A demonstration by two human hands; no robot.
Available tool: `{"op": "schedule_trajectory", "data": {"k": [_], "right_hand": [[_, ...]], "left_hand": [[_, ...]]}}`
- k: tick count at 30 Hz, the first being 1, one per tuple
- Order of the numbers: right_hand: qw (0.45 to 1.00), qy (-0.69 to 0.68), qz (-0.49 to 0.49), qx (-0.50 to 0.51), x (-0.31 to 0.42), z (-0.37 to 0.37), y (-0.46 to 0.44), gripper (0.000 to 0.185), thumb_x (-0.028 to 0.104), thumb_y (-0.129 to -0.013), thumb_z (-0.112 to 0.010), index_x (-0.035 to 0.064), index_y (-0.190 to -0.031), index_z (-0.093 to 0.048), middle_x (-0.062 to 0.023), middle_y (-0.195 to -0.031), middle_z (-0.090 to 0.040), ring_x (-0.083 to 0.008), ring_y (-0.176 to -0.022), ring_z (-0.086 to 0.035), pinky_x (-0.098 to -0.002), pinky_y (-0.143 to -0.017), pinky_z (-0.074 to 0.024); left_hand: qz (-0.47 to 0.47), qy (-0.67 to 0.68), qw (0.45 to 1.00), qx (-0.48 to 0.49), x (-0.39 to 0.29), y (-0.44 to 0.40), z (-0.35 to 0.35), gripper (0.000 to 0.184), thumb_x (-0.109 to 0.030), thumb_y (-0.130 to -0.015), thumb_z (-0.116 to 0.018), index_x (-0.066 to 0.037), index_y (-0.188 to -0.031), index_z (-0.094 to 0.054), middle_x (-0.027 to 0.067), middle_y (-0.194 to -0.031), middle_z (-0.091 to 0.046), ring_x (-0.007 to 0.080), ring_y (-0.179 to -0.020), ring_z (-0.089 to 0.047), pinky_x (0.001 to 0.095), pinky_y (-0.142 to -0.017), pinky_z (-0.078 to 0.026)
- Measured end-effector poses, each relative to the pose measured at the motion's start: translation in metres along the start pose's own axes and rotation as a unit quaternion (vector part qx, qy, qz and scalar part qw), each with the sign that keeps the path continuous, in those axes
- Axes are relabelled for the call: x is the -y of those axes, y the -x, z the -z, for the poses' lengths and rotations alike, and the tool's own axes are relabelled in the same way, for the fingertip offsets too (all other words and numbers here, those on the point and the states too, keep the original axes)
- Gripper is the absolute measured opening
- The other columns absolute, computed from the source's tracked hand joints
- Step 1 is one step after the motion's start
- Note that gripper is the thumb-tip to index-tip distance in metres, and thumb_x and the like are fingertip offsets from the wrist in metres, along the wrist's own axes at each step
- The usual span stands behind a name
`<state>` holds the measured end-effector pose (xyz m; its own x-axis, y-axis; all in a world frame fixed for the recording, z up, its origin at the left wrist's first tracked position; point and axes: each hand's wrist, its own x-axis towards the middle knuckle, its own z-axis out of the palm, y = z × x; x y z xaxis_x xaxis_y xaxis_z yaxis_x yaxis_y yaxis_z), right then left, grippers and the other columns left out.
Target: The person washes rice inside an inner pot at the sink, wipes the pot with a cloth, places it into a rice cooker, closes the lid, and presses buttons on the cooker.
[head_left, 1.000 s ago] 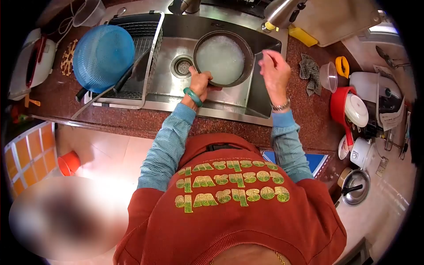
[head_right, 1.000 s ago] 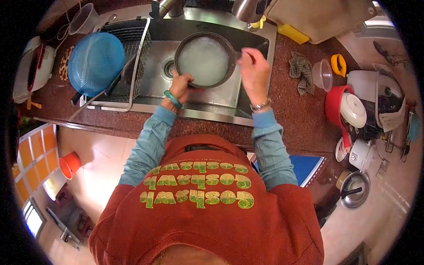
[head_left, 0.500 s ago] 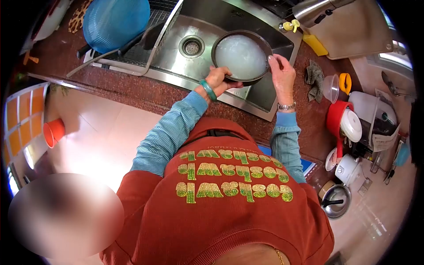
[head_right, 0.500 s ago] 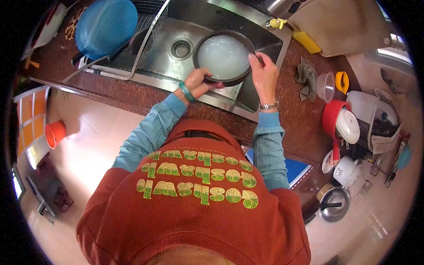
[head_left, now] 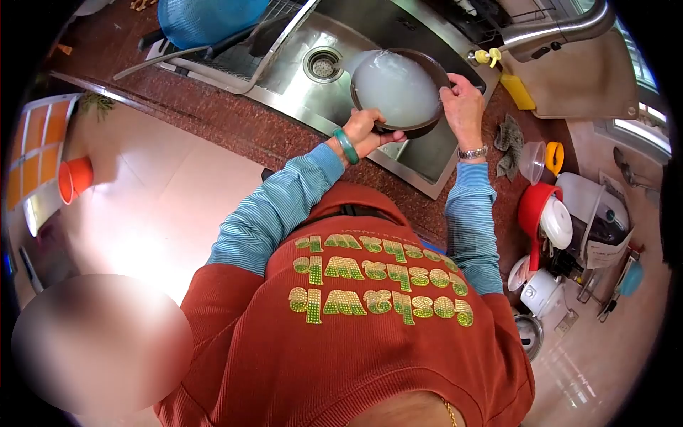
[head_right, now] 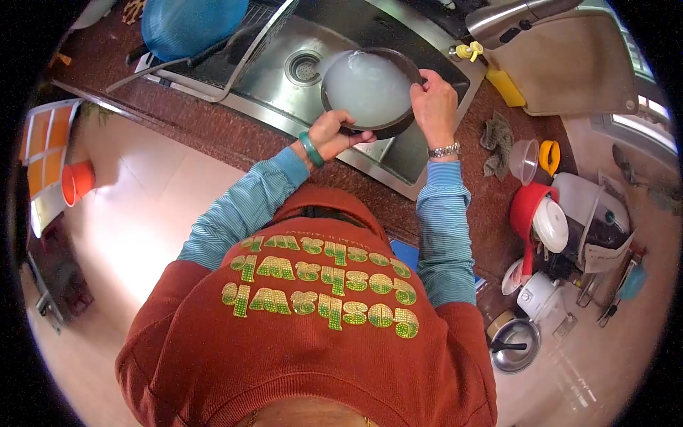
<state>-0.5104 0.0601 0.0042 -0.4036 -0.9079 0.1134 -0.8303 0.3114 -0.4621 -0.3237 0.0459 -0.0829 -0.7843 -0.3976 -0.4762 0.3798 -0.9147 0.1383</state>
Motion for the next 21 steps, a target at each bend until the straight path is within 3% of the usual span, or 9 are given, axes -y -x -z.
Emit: {"op": "schedule_trajectory", "data": {"k": [1, 2, 8, 20, 21], "right_hand": [[1.000, 0.009, 0.000, 0.007, 0.004, 0.001, -0.001, 0.029, 0.016, -0.071, -0.055, 0.0033, -0.096, -0.062, -0.0140, -0.066, -0.061, -0.0300, -0.063, -0.059, -0.0379, -0.064, -0.0464], [1.000, 0.009, 0.002, 0.009, 0.004, 0.000, -0.003, 0.029, 0.016, -0.071, -0.055, 0.0033, -0.096, -0.062, -0.0140, -0.066, -0.061, -0.0300, -0.063, -0.059, -0.0379, -0.064, -0.0464], [1.000, 0.004, 0.025, 0.005, 0.007, -0.002, -0.010, 0.032, 0.016, -0.069, -0.055, 0.0043, -0.099, -0.062, -0.0132, -0.065, -0.059, -0.0291, -0.062, -0.058, -0.0374, -0.062, -0.0464], [1.000, 0.009, 0.025, 0.014, 0.008, -0.002, -0.013, 0.033, 0.016, -0.069, -0.055, 0.0078, -0.100, -0.063, -0.0121, -0.061, -0.057, -0.0281, -0.058, -0.057, -0.0371, -0.060, -0.0457], [0.999, 0.004, 0.034, 0.009, 0.006, -0.003, -0.013, 0.033, 0.013, -0.070, -0.056, 0.0065, -0.101, -0.063, -0.0090, -0.058, -0.055, -0.0208, -0.054, -0.052, -0.0321, -0.057, -0.0445]], "left_hand": [[-0.008, 0.006, 1.000, -0.016, 0.000, 0.002, -0.003, 0.037, 0.000, -0.079, -0.037, 0.010, -0.114, -0.031, 0.0243, -0.109, -0.043, 0.0350, -0.084, -0.052, 0.0477, -0.079, -0.049], [-0.016, 0.012, 0.999, -0.031, 0.000, 0.004, -0.005, 0.037, 0.000, -0.079, -0.036, 0.010, -0.115, -0.030, 0.0238, -0.112, -0.041, 0.0358, -0.088, -0.051, 0.0475, -0.080, -0.049], [-0.011, 0.031, 0.999, -0.043, 0.000, 0.006, -0.005, 0.040, -0.001, -0.080, -0.037, 0.009, -0.117, -0.027, 0.0232, -0.118, -0.035, 0.0388, -0.099, -0.047, 0.0472, -0.083, -0.049], [0.009, 0.019, 0.999, -0.034, -0.003, 0.007, -0.006, 0.037, -0.003, -0.082, -0.038, 0.009, -0.116, -0.032, 0.0222, -0.115, -0.040, 0.0386, -0.095, -0.051, 0.0392, -0.077, -0.053], [0.010, 0.019, 0.999, -0.034, -0.004, 0.006, -0.005, 0.037, -0.003, -0.082, -0.038, 0.009, -0.116, -0.032, 0.0222, -0.115, -0.040, 0.0386, -0.095, -0.051, 0.0392, -0.077, -0.053]]}}
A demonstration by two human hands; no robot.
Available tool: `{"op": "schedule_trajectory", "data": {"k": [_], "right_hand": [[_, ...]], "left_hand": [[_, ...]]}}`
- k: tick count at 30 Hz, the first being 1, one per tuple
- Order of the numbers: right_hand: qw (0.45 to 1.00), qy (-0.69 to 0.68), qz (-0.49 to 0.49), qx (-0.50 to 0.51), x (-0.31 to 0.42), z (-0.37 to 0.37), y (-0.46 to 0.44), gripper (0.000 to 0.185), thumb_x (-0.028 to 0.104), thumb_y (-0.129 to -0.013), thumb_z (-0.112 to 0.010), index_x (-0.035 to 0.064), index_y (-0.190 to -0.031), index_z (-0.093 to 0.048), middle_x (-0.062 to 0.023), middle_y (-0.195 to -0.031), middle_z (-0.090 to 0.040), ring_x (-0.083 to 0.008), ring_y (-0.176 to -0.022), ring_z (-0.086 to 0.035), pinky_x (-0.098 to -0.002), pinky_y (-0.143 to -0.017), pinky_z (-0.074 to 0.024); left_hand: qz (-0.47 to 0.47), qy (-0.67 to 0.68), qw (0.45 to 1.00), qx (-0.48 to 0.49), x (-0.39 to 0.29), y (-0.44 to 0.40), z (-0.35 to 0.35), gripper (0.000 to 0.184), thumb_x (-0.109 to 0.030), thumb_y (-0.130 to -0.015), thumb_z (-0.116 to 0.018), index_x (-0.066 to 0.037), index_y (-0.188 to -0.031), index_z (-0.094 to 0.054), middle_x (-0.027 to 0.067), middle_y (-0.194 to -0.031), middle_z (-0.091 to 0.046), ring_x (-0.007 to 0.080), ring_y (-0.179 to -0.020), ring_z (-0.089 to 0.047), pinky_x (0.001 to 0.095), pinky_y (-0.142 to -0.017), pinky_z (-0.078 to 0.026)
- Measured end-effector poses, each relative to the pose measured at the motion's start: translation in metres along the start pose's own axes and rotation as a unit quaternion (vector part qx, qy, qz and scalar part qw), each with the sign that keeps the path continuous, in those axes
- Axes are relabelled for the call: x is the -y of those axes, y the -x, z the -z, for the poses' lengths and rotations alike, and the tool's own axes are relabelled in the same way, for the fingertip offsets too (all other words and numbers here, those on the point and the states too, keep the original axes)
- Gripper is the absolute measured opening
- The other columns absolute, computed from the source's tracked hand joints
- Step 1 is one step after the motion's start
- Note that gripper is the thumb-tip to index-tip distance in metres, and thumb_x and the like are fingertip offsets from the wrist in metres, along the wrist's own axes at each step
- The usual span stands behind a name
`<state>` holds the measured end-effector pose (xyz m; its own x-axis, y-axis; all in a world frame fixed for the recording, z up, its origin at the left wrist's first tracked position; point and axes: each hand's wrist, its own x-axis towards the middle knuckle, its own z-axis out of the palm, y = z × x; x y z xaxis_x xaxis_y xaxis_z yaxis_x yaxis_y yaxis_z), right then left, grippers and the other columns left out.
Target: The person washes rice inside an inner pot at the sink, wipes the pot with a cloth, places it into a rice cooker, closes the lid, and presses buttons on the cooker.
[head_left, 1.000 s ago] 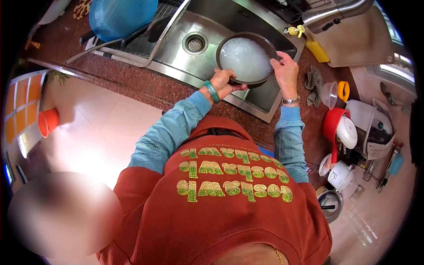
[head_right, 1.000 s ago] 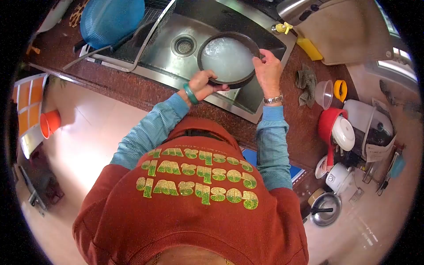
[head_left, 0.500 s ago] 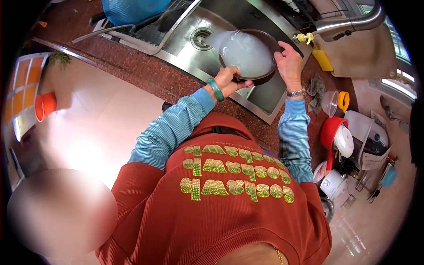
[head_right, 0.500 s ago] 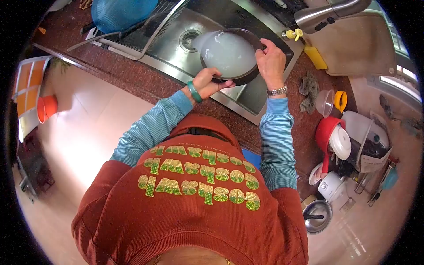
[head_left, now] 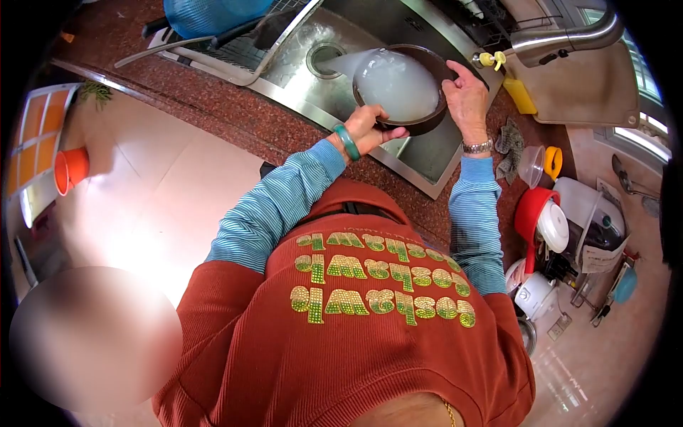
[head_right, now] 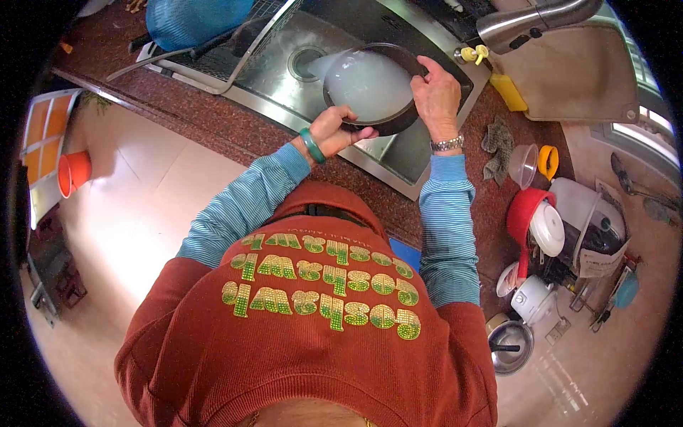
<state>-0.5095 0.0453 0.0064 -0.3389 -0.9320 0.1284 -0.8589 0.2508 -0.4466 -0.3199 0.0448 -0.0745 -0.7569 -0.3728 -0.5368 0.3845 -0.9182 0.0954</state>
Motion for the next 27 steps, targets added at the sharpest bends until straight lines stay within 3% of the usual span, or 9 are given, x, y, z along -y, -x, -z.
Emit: {"op": "schedule_trajectory", "data": {"k": [1, 2, 4, 27], "right_hand": [[1.000, -0.005, 0.009, -0.006, -0.001, -0.001, 0.000, 0.033, 0.011, -0.071, -0.057, 0.0052, -0.103, -0.062, -0.0059, -0.056, -0.052, -0.0136, -0.050, -0.048, -0.0271, -0.055, -0.0432], [1.000, -0.005, 0.009, -0.006, -0.002, 0.000, 0.000, 0.033, 0.011, -0.071, -0.057, 0.0052, -0.103, -0.062, -0.0059, -0.056, -0.052, -0.0136, -0.050, -0.048, -0.0271, -0.055, -0.0432], [1.000, -0.006, -0.008, 0.004, 0.002, 0.002, 0.001, 0.033, 0.016, -0.068, -0.055, 0.0081, -0.099, -0.063, -0.0121, -0.061, -0.056, -0.0279, -0.057, -0.055, -0.0367, -0.059, -0.0454], [1.000, 0.007, -0.007, -0.005, 0.014, 0.010, -0.006, 0.034, 0.016, -0.068, -0.054, 0.0063, -0.099, -0.064, -0.0149, -0.065, -0.058, -0.0293, -0.061, -0.057, -0.0368, -0.062, -0.0462]], "left_hand": [[0.002, 0.000, 1.000, 0.006, 0.000, -0.001, 0.001, 0.036, -0.003, -0.082, -0.038, 0.009, -0.116, -0.033, 0.0219, -0.115, -0.040, 0.0384, -0.094, -0.052, 0.0381, -0.076, -0.054], [0.005, -0.001, 1.000, 0.011, 0.000, -0.001, 0.001, 0.036, -0.003, -0.082, -0.037, 0.009, -0.115, -0.033, 0.0217, -0.115, -0.040, 0.0382, -0.093, -0.052, 0.0369, -0.074, -0.054], [0.005, -0.003, 1.000, 0.001, -0.001, 0.001, -0.003, 0.035, -0.003, -0.082, -0.038, 0.009, -0.115, -0.034, 0.0216, -0.114, -0.041, 0.0382, -0.092, -0.053, 0.0364, -0.074, -0.054], [0.045, -0.004, 0.999, -0.003, -0.011, 0.002, -0.008, 0.034, -0.007, -0.081, -0.041, 0.007, -0.112, -0.040, 0.0224, -0.106, -0.048, 0.0368, -0.082, -0.057, 0.0291, -0.062, -0.055]]}}
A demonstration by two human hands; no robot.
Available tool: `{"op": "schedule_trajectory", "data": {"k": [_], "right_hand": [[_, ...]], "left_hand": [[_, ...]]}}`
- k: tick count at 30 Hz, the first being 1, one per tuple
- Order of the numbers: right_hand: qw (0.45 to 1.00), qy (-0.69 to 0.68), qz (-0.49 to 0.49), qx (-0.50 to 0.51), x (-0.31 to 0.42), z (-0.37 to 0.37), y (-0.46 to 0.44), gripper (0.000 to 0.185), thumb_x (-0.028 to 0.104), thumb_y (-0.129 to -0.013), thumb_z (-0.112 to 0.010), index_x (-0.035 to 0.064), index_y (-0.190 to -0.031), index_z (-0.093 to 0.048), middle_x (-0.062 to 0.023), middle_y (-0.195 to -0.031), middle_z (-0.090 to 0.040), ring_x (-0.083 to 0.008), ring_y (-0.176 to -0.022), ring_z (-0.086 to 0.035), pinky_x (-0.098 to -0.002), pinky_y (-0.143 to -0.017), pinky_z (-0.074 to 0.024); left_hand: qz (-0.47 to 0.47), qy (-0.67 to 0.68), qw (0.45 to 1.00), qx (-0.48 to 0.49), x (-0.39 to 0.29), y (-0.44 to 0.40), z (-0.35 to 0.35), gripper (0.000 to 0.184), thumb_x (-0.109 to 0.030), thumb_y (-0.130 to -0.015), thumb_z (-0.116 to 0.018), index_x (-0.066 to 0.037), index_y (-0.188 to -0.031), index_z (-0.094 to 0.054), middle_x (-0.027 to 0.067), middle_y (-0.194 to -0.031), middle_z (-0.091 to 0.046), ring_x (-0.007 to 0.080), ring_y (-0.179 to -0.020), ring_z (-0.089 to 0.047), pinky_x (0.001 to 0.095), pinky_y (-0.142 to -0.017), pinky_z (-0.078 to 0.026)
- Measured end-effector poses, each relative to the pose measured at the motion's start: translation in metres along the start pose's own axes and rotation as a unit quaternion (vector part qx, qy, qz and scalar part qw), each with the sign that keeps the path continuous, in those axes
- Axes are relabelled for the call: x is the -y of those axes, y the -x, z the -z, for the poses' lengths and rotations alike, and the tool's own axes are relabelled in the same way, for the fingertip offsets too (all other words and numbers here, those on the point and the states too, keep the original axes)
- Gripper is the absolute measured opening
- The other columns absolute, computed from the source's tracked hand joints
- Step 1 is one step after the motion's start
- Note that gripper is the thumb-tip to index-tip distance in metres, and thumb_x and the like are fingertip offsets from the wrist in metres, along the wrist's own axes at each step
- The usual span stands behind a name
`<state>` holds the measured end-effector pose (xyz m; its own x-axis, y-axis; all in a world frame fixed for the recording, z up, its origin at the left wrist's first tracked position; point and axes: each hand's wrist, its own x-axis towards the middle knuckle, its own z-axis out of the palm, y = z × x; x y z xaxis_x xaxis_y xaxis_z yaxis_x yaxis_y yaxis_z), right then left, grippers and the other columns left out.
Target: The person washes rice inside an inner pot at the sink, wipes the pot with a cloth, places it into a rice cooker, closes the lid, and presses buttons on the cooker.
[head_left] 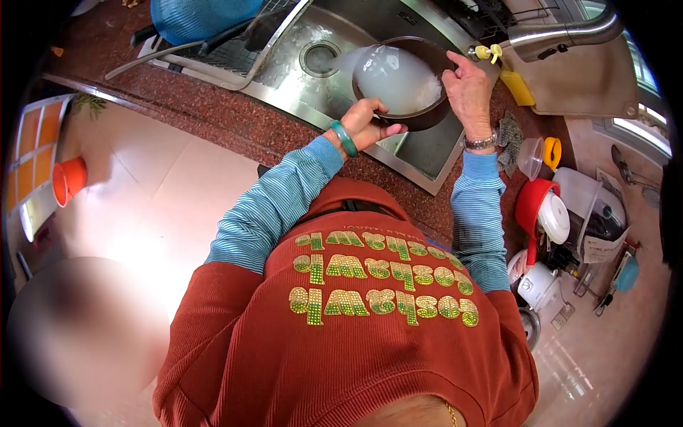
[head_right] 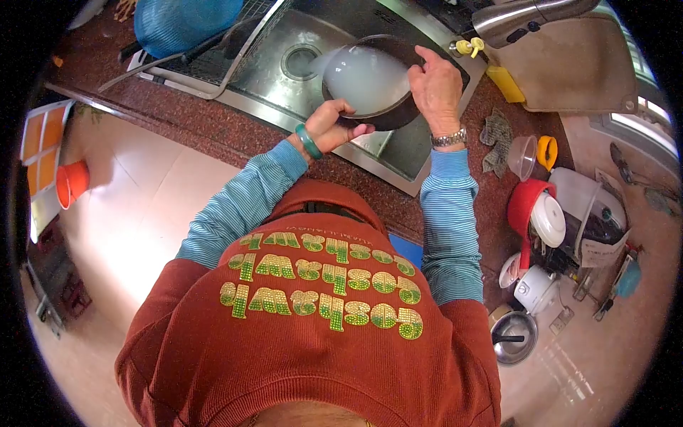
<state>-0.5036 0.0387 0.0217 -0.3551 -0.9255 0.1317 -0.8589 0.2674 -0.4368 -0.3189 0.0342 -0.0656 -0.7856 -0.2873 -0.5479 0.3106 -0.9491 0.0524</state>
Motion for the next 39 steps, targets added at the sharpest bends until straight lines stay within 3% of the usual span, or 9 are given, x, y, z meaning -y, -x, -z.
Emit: {"op": "schedule_trajectory", "data": {"k": [17, 32, 34, 35, 37, 39], "right_hand": [[0.998, 0.058, -0.005, 0.022, 0.029, 0.014, -0.015, 0.034, 0.017, -0.070, -0.052, 0.0065, -0.100, -0.064, -0.0191, -0.070, -0.060, -0.0336, -0.066, -0.059, -0.0390, -0.062, -0.0467], [0.996, 0.077, 0.055, -0.009, 0.040, 0.014, -0.026, 0.031, 0.016, -0.070, -0.054, 0.0073, -0.099, -0.064, -0.0200, -0.074, -0.061, -0.0346, -0.071, -0.060, -0.0402, -0.066, -0.0479], [0.992, 0.082, 0.086, -0.032, 0.040, 0.012, -0.027, 0.033, 0.015, -0.070, -0.054, 0.0060, -0.101, -0.063, -0.0101, -0.056, -0.052, -0.0195, -0.050, -0.049, -0.0300, -0.054, -0.0425], [0.992, 0.082, 0.086, -0.031, 0.042, 0.013, -0.027, 0.033, 0.015, -0.070, -0.054, 0.0060, -0.101, -0.063, -0.0101, -0.056, -0.052, -0.0195, -0.050, -0.049, -0.0300, -0.054, -0.0425], [0.994, 0.086, 0.064, -0.009, 0.048, 0.016, -0.028, 0.030, 0.017, -0.071, -0.054, 0.0066, -0.098, -0.064, -0.0204, -0.077, -0.061, -0.0351, -0.073, -0.060, -0.0410, -0.067, -0.0483], [0.994, 0.088, 0.066, -0.010, 0.049, 0.016, -0.029, 0.030, 0.017, -0.071, -0.055, 0.0064, -0.097, -0.064, -0.0205, -0.077, -0.061, -0.0352, -0.073, -0.060, -0.0411, -0.067, -0.0483]], "left_hand": [[0.010, 0.012, 1.000, 0.025, -0.008, -0.004, -0.005, 0.033, -0.009, -0.083, -0.039, 0.008, -0.111, -0.040, 0.0235, -0.106, -0.048, 0.0369, -0.079, -0.057, 0.0292, -0.059, -0.053], [0.016, 0.027, 0.999, 0.044, -0.012, -0.010, -0.003, 0.034, -0.009, -0.080, -0.040, 0.006, -0.111, -0.040, 0.0226, -0.106, -0.049, 0.0364, -0.080, -0.056, 0.0284, -0.058, -0.051], [0.013, 0.020, 0.999, 0.036, -0.013, -0.006, -0.008, 0.035, -0.009, -0.080, -0.040, 0.007, -0.111, -0.040, 0.0229, -0.105, -0.049, 0.0360, -0.080, -0.056, 0.0283, -0.058, -0.051], [0.009, 0.014, 1.000, 0.027, -0.014, -0.004, -0.010, 0.035, -0.009, -0.080, -0.040, 0.007, -0.111, -0.040, 0.0232, -0.105, -0.050, 0.0356, -0.079, -0.056, 0.0283, -0.058, -0.051], [0.009, 0.015, 0.999, 0.032, -0.015, -0.003, -0.010, 0.035, -0.009, -0.080, -0.040, 0.007, -0.111, -0.040, 0.0235, -0.104, -0.050, 0.0352, -0.078, -0.056, 0.0283, -0.058, -0.051], [0.010, 0.015, 0.999, 0.038, -0.016, -0.004, -0.010, 0.035, -0.008, -0.080, -0.039, 0.007, -0.111, -0.040, 0.0238, -0.104, -0.050, 0.0348, -0.077, -0.056, 0.0282, -0.058, -0.051]]}}
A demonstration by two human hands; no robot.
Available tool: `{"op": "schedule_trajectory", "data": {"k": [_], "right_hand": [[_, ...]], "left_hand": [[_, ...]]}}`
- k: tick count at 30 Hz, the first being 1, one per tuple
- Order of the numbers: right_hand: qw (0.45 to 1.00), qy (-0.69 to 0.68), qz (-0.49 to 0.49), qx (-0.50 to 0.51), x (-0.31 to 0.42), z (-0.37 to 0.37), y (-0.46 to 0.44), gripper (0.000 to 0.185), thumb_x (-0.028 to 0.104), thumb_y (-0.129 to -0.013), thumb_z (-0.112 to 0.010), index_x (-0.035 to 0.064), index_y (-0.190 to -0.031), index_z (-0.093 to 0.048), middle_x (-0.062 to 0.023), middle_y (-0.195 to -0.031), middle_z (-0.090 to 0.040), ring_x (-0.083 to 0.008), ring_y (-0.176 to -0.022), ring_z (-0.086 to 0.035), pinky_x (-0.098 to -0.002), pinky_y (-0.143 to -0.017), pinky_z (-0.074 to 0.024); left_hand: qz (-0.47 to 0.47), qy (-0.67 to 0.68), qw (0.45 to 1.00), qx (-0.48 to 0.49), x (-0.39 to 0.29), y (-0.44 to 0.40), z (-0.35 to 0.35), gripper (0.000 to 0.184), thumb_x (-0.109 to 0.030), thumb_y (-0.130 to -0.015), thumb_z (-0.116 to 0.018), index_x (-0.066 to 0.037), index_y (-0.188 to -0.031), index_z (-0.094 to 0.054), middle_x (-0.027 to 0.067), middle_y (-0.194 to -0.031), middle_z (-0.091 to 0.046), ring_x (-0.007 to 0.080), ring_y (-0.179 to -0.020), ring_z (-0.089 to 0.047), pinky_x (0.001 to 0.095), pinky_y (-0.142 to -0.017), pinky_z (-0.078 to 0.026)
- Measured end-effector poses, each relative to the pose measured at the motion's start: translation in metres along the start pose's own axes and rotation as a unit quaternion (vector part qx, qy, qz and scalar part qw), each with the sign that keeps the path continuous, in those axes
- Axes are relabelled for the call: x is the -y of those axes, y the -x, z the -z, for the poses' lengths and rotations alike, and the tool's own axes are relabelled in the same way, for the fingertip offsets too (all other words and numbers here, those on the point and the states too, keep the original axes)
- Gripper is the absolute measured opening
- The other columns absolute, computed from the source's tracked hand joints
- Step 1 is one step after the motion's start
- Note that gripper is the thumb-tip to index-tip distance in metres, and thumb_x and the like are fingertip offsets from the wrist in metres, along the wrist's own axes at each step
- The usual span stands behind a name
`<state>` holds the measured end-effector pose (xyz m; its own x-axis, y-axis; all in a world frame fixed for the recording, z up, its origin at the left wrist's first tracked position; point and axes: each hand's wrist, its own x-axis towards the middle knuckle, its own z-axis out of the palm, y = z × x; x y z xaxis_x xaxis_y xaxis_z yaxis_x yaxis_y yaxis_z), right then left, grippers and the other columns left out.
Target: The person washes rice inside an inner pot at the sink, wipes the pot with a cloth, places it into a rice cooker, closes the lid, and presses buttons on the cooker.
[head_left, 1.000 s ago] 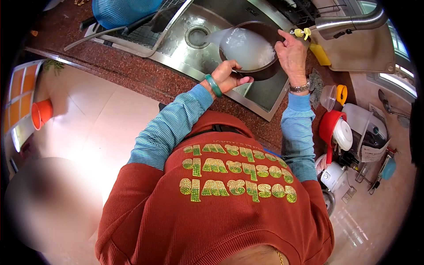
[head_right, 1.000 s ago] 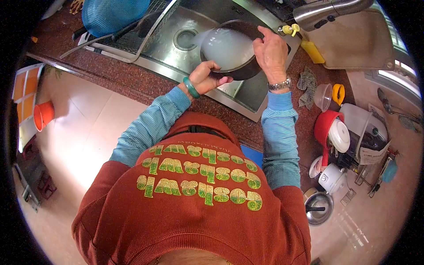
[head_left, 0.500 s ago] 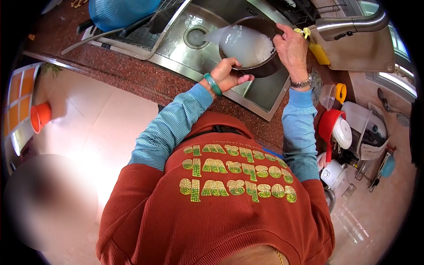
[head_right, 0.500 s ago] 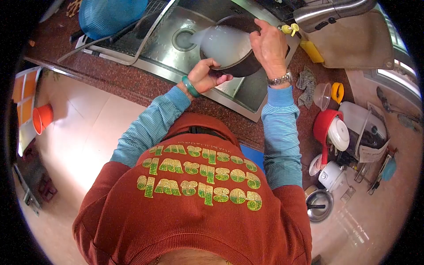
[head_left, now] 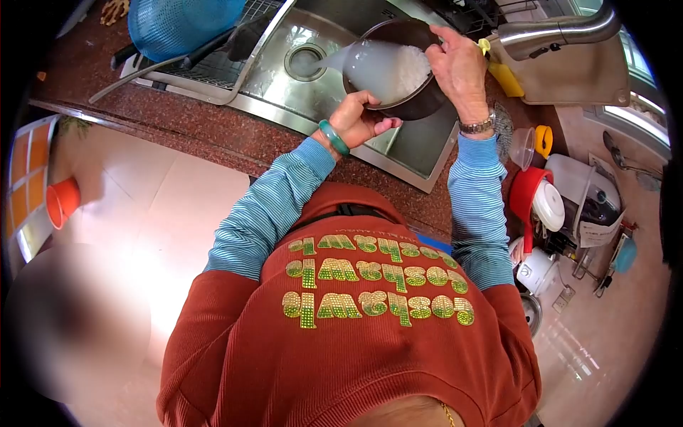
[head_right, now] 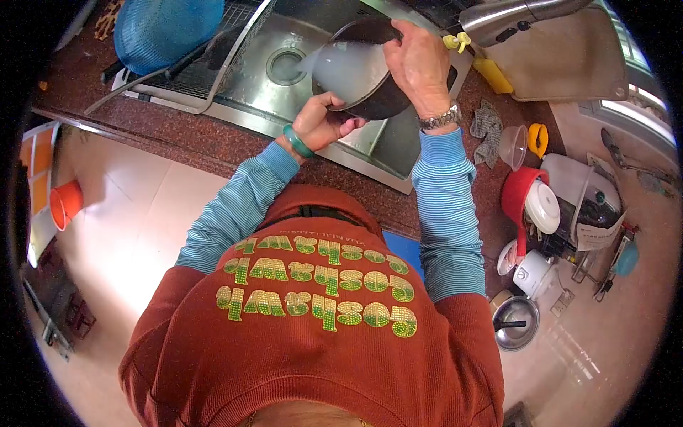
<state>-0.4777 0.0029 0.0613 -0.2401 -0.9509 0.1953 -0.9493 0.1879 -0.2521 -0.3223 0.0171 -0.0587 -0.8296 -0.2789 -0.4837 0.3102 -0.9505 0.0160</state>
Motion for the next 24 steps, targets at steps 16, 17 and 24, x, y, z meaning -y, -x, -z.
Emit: {"op": "schedule_trajectory", "data": {"k": [16, 17, 24], "right_hand": [[0.998, 0.024, 0.056, -0.023, 0.013, -0.001, -0.012, 0.027, 0.016, -0.070, -0.056, 0.0058, -0.093, -0.065, -0.0195, -0.073, -0.061, -0.0348, -0.070, -0.061, -0.0415, -0.064, -0.0488], [0.998, 0.025, 0.056, -0.023, 0.015, -0.001, -0.012, 0.027, 0.016, -0.070, -0.056, 0.0058, -0.093, -0.065, -0.0195, -0.073, -0.061, -0.0348, -0.070, -0.061, -0.0415, -0.064, -0.0488], [0.994, 0.011, 0.096, -0.051, 0.019, -0.005, -0.017, 0.030, 0.014, -0.070, -0.056, 0.0054, -0.098, -0.063, -0.0162, -0.062, -0.055, -0.0270, -0.054, -0.056, -0.0321, -0.056, -0.0456]], "left_hand": [[0.001, -0.015, 1.000, 0.014, -0.006, 0.001, 0.002, 0.038, -0.014, -0.081, -0.037, 0.011, -0.110, -0.042, 0.0279, -0.097, -0.055, 0.0288, -0.072, -0.057, 0.0250, -0.055, -0.050], [-0.001, -0.012, 1.000, 0.025, -0.006, 0.000, 0.003, 0.038, -0.015, -0.081, -0.037, 0.011, -0.109, -0.043, 0.0281, -0.096, -0.055, 0.0286, -0.072, -0.057, 0.0249, -0.055, -0.050], [0.001, 0.011, 0.999, 0.045, -0.009, -0.002, 0.009, 0.040, -0.013, -0.078, -0.037, 0.014, -0.108, -0.041, 0.0262, -0.092, -0.053, 0.0335, -0.074, -0.058, 0.0306, -0.056, -0.052]]}}
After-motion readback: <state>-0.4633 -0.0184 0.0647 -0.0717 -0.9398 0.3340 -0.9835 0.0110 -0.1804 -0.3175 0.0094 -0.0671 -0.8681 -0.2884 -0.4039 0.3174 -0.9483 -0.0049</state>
